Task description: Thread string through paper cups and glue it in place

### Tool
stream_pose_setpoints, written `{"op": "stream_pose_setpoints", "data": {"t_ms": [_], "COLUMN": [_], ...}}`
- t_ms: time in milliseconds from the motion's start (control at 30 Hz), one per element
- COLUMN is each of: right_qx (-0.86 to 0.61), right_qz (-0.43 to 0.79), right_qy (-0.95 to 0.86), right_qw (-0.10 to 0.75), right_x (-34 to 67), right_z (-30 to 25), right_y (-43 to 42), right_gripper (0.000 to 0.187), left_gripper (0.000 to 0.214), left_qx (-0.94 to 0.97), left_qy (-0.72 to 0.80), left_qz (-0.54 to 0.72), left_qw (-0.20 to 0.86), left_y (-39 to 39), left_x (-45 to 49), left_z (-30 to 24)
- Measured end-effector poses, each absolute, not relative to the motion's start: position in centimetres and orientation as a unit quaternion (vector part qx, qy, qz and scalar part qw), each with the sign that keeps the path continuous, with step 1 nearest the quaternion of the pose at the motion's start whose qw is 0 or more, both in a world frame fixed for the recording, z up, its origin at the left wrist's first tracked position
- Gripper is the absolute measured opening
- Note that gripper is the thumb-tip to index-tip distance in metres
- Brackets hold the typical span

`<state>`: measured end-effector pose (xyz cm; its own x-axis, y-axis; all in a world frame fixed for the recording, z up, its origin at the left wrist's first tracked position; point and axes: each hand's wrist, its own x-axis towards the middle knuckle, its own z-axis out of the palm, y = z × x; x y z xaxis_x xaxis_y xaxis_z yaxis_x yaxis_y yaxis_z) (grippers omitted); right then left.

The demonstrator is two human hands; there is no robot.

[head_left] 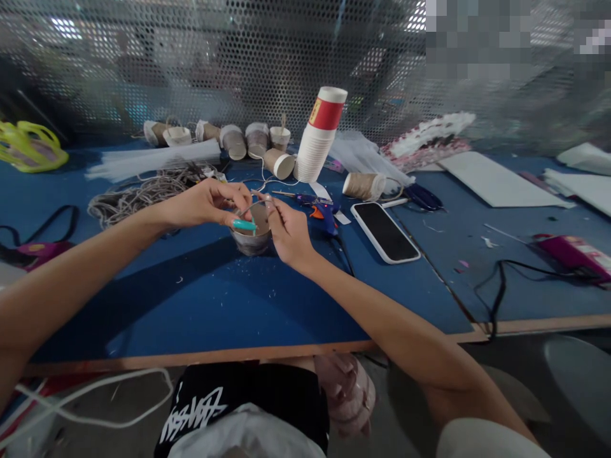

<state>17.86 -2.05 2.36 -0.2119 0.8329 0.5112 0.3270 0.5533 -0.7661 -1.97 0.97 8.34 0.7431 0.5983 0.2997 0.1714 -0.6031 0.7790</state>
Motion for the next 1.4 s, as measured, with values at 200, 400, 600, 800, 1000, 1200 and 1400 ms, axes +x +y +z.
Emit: {"op": "stream_pose_setpoints", "data": {"t_ms": [200, 400, 600, 800, 1000, 1200, 1400], "right_qx": [-0.397, -0.403, -0.410, -0.362, -0.357, -0.390, -0.388], "right_qz": [0.223, 0.226, 0.252, 0.320, 0.347, 0.130, 0.038], "right_qy": [-0.764, -0.774, -0.778, -0.782, -0.768, -0.837, -0.880], "right_qw": [0.457, 0.433, 0.404, 0.393, 0.404, 0.361, 0.270], "right_x": [18.0, 18.3, 18.6, 19.7, 20.6, 21.2, 21.4], "right_z": [2.1, 2.5, 2.9, 4.3, 5.2, 5.9, 6.4], "right_y": [-1.6, -1.3, -1.0, -0.7, -0.3, -0.2, -0.1], "right_gripper": [0.034, 0.030, 0.034, 0.034, 0.043, 0.035, 0.035], "left_gripper": [0.036, 0.037, 0.043, 0.040, 0.101, 0.097, 0.070], "left_qx": [0.837, 0.843, 0.842, 0.790, 0.791, 0.822, 0.831], "left_qy": [0.232, 0.233, 0.253, 0.241, 0.194, 0.242, 0.236], "left_qz": [0.314, 0.314, 0.293, 0.328, 0.413, 0.431, 0.429], "left_qw": [0.383, 0.369, 0.376, 0.458, 0.407, 0.283, 0.266], "left_y": [1.3, 1.2, 1.1, 1.4, 2.4, 1.5, 0.4], "left_x": [-1.9, -1.9, -2.2, -2.0, -1.9, -1.0, -0.5], "left_z": [7.3, 7.2, 7.2, 6.3, 2.2, -1.1, 0.3]}}
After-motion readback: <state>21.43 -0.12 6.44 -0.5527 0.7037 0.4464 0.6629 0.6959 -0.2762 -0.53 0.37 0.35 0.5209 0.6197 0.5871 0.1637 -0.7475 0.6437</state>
